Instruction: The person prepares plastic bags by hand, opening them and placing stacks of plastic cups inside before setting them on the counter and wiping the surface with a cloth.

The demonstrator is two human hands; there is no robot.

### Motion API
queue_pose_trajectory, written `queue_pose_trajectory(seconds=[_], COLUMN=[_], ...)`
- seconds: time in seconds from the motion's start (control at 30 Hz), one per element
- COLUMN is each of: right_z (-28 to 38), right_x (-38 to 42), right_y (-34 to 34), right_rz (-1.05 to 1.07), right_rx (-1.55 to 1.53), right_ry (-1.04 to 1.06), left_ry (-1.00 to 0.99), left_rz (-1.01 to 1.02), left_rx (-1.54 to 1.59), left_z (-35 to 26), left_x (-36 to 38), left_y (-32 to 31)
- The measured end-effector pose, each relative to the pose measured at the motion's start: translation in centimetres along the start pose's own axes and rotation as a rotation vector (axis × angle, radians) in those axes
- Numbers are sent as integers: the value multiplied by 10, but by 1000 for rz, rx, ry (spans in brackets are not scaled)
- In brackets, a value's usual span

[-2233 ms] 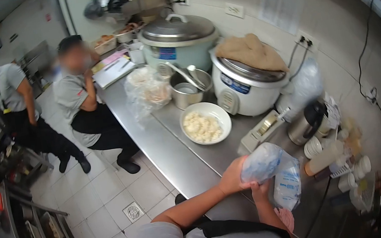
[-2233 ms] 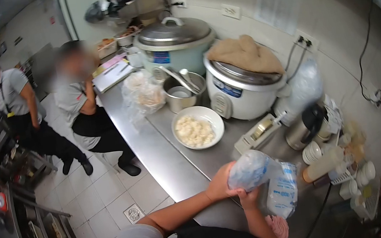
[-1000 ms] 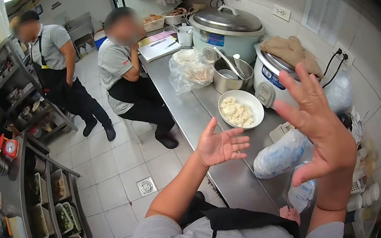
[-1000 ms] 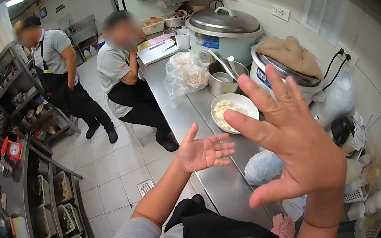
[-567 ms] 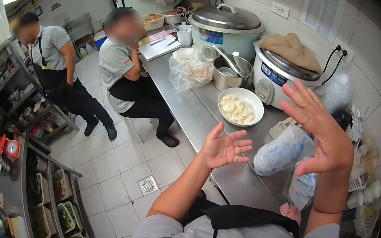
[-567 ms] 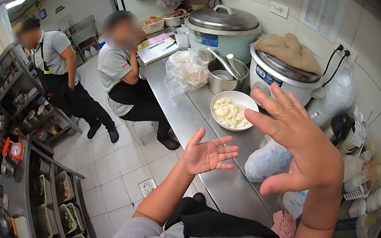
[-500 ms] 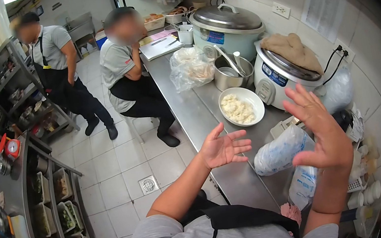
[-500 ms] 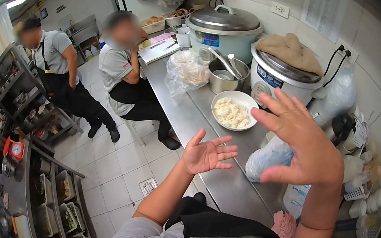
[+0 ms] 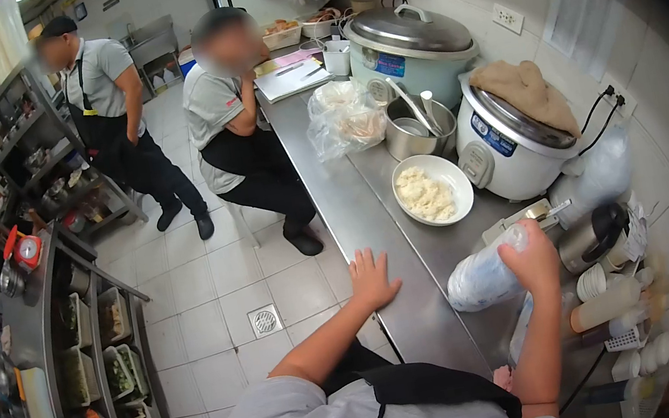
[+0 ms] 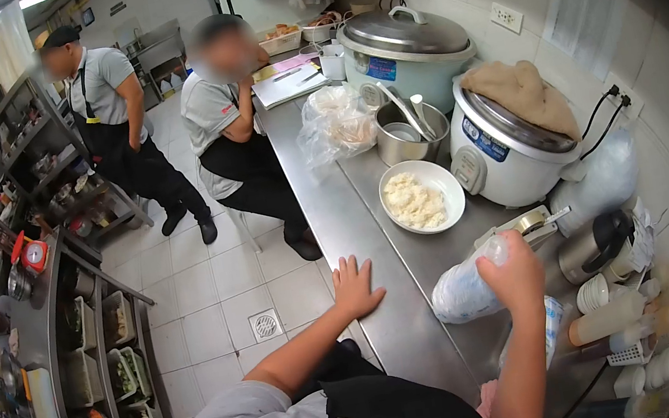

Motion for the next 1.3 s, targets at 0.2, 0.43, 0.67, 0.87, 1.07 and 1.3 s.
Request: queue_pose_trajectory(seconds=[0.2, 0.43, 0.67, 0.87, 1.07, 1.3], right_z=[-2, 2, -1, -17, -77, -190], right_x=[-4, -6, -3, 7, 63, 237], right_y=[-6, -3, -4, -21, -48, -65], right_rz=[-35, -8, -97, -213, -529, -147], right_rx=[-50, 62, -7, -359, -508, 284], right_ry=[57, 43, 55, 8, 109, -471], left_ry=[-64, -69, -73, -63, -61, -93], left_rz=[-48, -49, -28, -10, 8, -22], left_rx=[-48, -47, -82, -89, -77, -89], left_z=[-1, -4, -6, -8, -8, -4], left_x=[1, -1, -3, -3, -3, -3], left_y=[1, -2, -2, -3, -1, -3])
Point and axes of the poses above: each hand's wrist, its own x-axis away from the middle knuckle, its own y-axis out of the back of the hand, z = x × y, the point moved 1 cm from there along -x, towards the middle knuckle, and after that the axes turned 10 degrees about x, right-handed, at the moved point
